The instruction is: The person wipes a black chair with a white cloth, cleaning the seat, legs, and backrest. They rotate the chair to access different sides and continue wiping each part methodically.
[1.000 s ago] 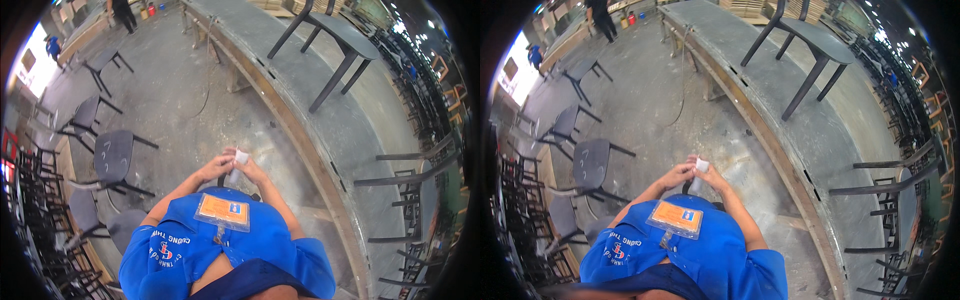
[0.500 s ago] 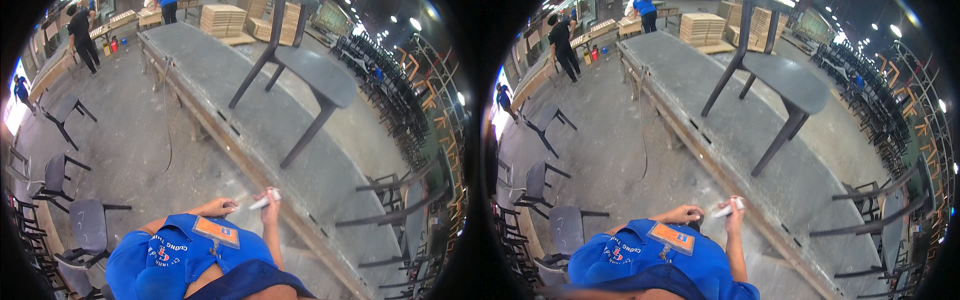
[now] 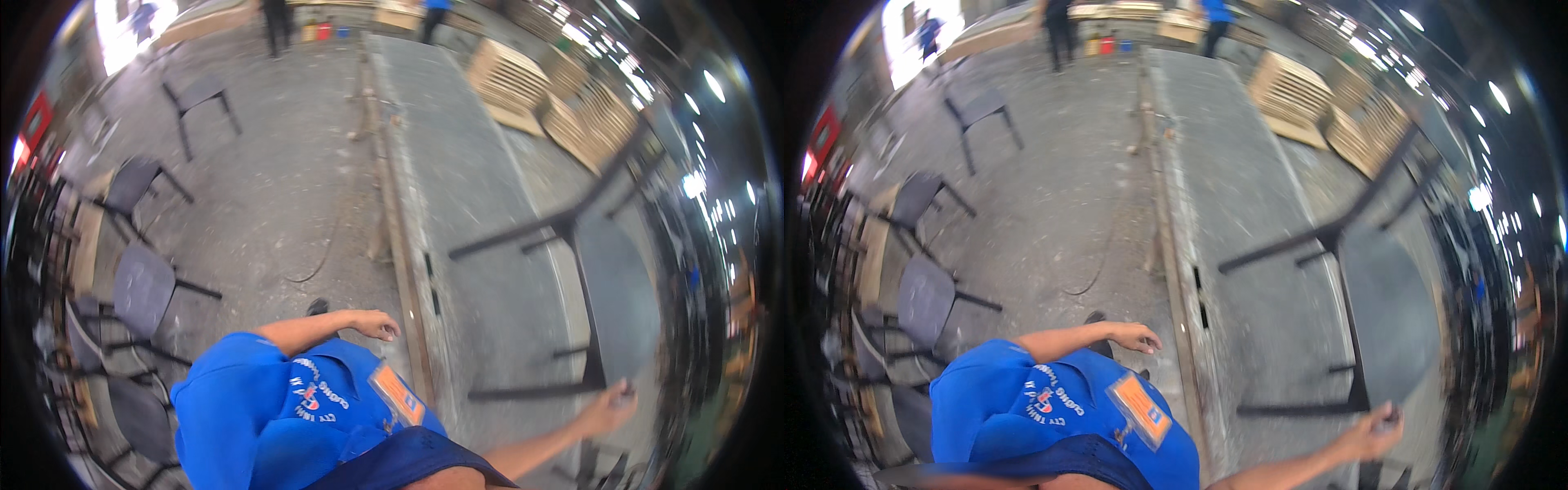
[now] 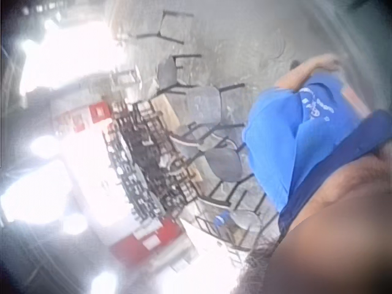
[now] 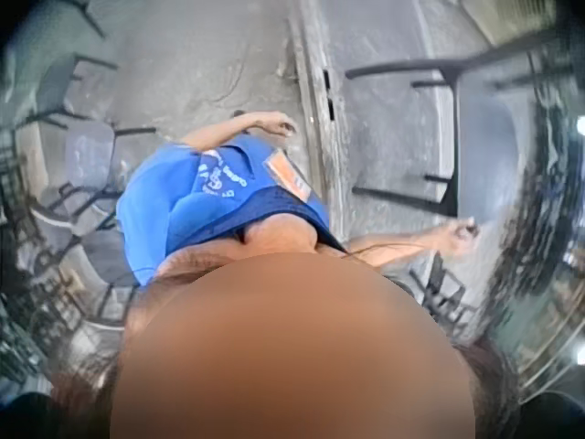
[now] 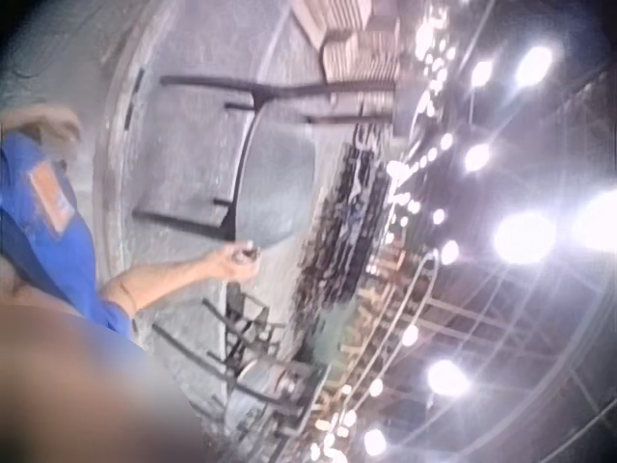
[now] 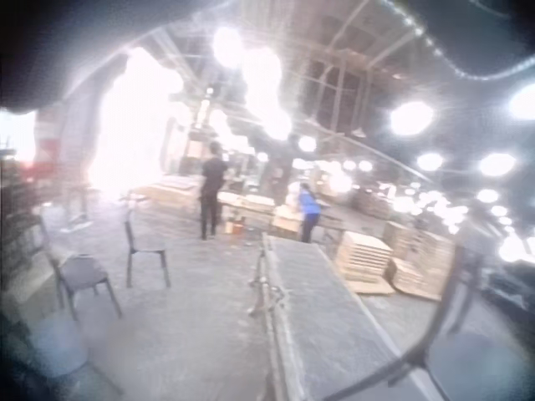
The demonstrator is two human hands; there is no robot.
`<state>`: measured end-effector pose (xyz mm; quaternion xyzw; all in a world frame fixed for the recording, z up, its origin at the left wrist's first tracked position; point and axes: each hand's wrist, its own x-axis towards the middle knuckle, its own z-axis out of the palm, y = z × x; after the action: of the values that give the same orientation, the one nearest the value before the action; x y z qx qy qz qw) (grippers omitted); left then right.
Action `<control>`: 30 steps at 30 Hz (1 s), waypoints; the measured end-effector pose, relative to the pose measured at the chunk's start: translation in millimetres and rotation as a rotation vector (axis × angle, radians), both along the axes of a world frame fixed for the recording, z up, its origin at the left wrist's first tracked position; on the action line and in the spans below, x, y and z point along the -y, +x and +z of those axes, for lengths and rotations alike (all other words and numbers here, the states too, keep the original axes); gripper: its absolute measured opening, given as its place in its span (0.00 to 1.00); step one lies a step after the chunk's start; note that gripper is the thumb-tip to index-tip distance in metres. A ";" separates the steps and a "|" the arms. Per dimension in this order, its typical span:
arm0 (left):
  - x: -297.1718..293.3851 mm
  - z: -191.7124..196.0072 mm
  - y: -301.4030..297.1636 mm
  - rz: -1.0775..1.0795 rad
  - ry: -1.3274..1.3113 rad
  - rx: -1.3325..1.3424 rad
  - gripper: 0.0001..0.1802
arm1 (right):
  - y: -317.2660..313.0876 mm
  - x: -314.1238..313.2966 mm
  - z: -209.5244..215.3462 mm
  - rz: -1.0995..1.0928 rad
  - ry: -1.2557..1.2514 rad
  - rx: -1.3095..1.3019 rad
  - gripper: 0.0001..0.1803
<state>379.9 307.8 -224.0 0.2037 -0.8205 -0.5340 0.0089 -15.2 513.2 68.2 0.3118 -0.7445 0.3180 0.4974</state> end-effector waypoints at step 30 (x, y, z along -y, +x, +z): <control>746.1 -116.0 31.6 1.347 -0.024 0.453 0.34 | -77.0 95.5 -8.4 -0.480 0.463 -0.091 0.21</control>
<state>411.6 -438.3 -340.0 0.7725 -0.5038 -0.3479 0.1684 -92.2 417.7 59.8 0.2461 -0.8262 -0.0001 0.5068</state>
